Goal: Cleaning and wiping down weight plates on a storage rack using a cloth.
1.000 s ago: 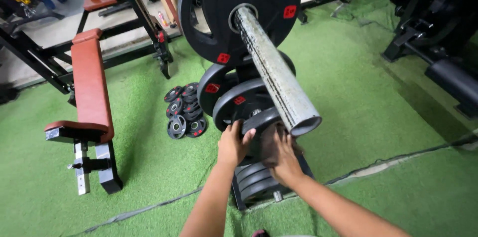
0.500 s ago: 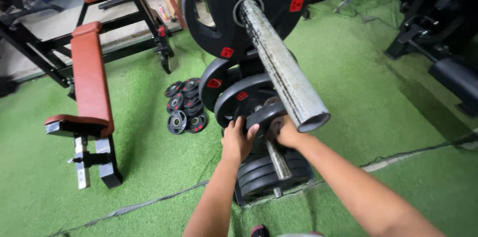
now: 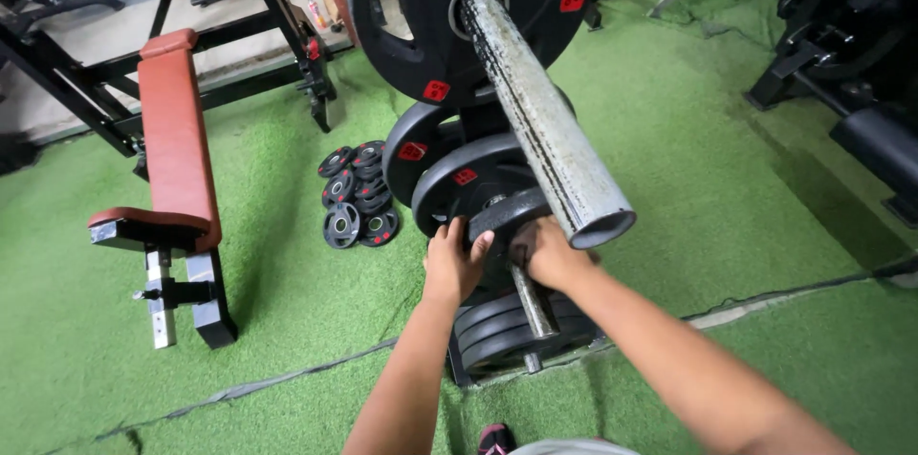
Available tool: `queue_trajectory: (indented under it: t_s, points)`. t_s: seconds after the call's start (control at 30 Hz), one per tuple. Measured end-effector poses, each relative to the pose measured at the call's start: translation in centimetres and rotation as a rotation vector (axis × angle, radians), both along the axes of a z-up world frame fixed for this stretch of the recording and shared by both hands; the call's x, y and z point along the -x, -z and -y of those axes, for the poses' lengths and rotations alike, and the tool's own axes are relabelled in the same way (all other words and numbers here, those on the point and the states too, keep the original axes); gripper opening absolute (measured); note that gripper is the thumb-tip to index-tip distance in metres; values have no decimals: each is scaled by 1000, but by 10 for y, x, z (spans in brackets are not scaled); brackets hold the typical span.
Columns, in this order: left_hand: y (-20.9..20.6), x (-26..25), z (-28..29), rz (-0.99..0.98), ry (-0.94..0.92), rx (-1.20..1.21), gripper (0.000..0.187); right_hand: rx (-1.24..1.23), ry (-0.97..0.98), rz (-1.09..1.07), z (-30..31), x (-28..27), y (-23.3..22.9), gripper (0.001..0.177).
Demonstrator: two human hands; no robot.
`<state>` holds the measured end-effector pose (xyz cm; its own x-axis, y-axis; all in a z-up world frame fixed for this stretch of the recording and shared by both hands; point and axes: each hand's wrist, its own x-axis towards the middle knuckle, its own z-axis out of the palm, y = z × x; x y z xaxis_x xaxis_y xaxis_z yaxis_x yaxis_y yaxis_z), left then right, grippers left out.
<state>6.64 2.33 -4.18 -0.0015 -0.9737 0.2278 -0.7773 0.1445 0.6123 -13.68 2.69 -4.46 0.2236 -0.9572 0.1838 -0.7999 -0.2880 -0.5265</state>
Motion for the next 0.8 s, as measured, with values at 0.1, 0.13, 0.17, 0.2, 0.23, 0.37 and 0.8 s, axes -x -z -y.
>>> queue_trajectory:
  t_s: [0.1,0.13,0.17,0.2,0.23,0.37,0.8]
  points:
    - [1,2,1,-13,6,15,59,-57,-91,-46,19,5,-2,14]
    - [0,3,0,-23,11,22,59,-30,-46,75,22,6,0,12]
    - [-2,3,-6,-26,7,20,59,-32,-50,72,16,9,4,12]
    - [-4,4,-11,-26,11,10,59,4,-51,43,11,12,7,13]
    - [-8,3,-10,-20,19,5,59,45,-47,19,9,15,10,14]
    - [1,-2,2,19,31,36,59,274,-30,288,-40,42,16,37]
    - [-46,57,-15,253,55,125,71,91,340,520,4,41,3,47]
